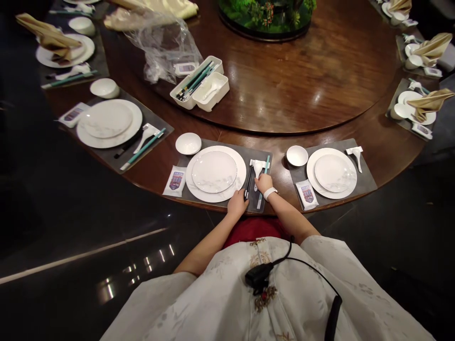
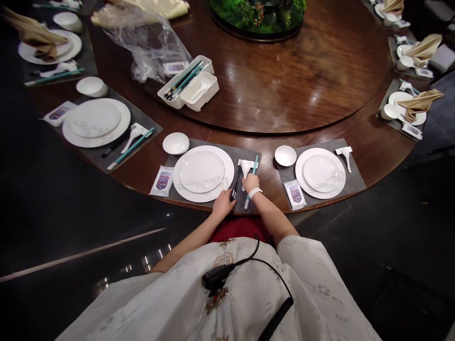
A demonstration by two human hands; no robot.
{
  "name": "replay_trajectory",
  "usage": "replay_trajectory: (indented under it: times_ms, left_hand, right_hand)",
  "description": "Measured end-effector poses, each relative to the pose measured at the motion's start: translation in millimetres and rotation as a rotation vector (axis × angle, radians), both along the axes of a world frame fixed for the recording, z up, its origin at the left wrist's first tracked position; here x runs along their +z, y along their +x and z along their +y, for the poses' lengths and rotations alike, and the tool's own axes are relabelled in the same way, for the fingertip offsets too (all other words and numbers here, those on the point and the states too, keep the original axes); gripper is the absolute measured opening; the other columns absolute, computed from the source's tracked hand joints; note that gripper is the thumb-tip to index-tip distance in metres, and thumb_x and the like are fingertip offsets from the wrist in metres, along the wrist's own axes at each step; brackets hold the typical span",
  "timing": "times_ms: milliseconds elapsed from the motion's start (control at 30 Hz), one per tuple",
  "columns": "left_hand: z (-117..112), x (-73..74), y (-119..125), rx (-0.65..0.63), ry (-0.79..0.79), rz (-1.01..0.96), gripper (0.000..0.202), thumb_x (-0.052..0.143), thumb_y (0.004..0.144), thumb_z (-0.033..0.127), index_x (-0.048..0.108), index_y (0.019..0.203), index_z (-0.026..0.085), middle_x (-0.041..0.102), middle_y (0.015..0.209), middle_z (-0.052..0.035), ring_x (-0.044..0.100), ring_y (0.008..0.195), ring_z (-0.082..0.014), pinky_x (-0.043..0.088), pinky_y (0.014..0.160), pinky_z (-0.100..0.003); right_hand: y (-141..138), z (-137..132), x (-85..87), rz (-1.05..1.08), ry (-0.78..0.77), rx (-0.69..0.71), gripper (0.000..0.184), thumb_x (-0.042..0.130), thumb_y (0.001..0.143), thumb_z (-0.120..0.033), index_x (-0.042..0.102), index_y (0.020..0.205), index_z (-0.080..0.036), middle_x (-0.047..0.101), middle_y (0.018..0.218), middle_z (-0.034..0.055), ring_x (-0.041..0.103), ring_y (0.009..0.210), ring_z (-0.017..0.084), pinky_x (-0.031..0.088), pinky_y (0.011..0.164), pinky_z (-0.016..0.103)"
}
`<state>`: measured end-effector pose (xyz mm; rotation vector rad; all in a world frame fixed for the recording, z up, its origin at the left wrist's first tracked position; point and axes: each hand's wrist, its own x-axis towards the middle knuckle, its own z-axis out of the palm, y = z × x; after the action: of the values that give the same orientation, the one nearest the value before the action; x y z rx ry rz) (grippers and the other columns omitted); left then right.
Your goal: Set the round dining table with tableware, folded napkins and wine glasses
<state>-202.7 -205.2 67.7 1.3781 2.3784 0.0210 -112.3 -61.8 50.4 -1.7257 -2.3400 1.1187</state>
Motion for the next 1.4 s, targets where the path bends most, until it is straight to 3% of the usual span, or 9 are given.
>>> replay_trajectory:
  times_ms: [367, 900, 1167, 1400]
  left_hand:
    - [-1, -11.0, -3, -0.019, 0.023, -0.047, 0.046, 0.060, 0.093, 0.020, 0.059, 0.138, 0.014, 0.066, 0.122, -0.0157, 0.065, 0.112, -0.0260, 0.049, 0.096, -0.033]
    - [-6, -15.2, -4, -0.022, 0.032, -0.030, 0.037, 0.060, 0.096, 0.025, 0.063, 0.132, 0.016, 0.070, 0.114, -0.0125, 0.067, 0.108, -0.0249, 0.049, 0.093, -0.031]
    - [-5, -16.4, -5, -0.012, 0.039, -0.023, 0.032, 0.060, 0.097, 0.026, 0.066, 0.126, 0.015, 0.072, 0.110, -0.0126, 0.068, 0.105, -0.0246, 0.049, 0.090, -0.030]
    - [-4, -16.1, 0, 0.018, 0.047, -0.018, 0.030, 0.060, 0.097, 0.027, 0.067, 0.124, 0.015, 0.073, 0.108, -0.0124, 0.068, 0.104, -0.0247, 0.050, 0.090, -0.031]
  right_hand:
    - [1, 1, -0.3, 0.015, 0.023, -0.006, 0.031, 0.057, 0.100, -0.030, 0.077, 0.106, -0.008, 0.077, 0.106, 0.0207, 0.073, 0.107, 0.027, 0.052, 0.094, 0.029]
    - [12, -5, 12.0, 0.089, 0.017, -0.039, 0.031, 0.058, 0.100, -0.031, 0.079, 0.097, -0.010, 0.078, 0.092, 0.0178, 0.074, 0.101, 0.026, 0.050, 0.094, 0.029]
    - [32, -11, 14.7, 0.215, -0.021, -0.050, 0.027, 0.059, 0.099, -0.030, 0.078, 0.094, -0.012, 0.077, 0.079, 0.0109, 0.075, 0.087, 0.021, 0.050, 0.090, 0.026]
    - [47, -18, 15.7, 0.343, -0.086, -0.083, 0.025, 0.060, 0.097, -0.032, 0.076, 0.091, -0.014, 0.077, 0.079, 0.0084, 0.074, 0.075, 0.019, 0.053, 0.079, 0.025]
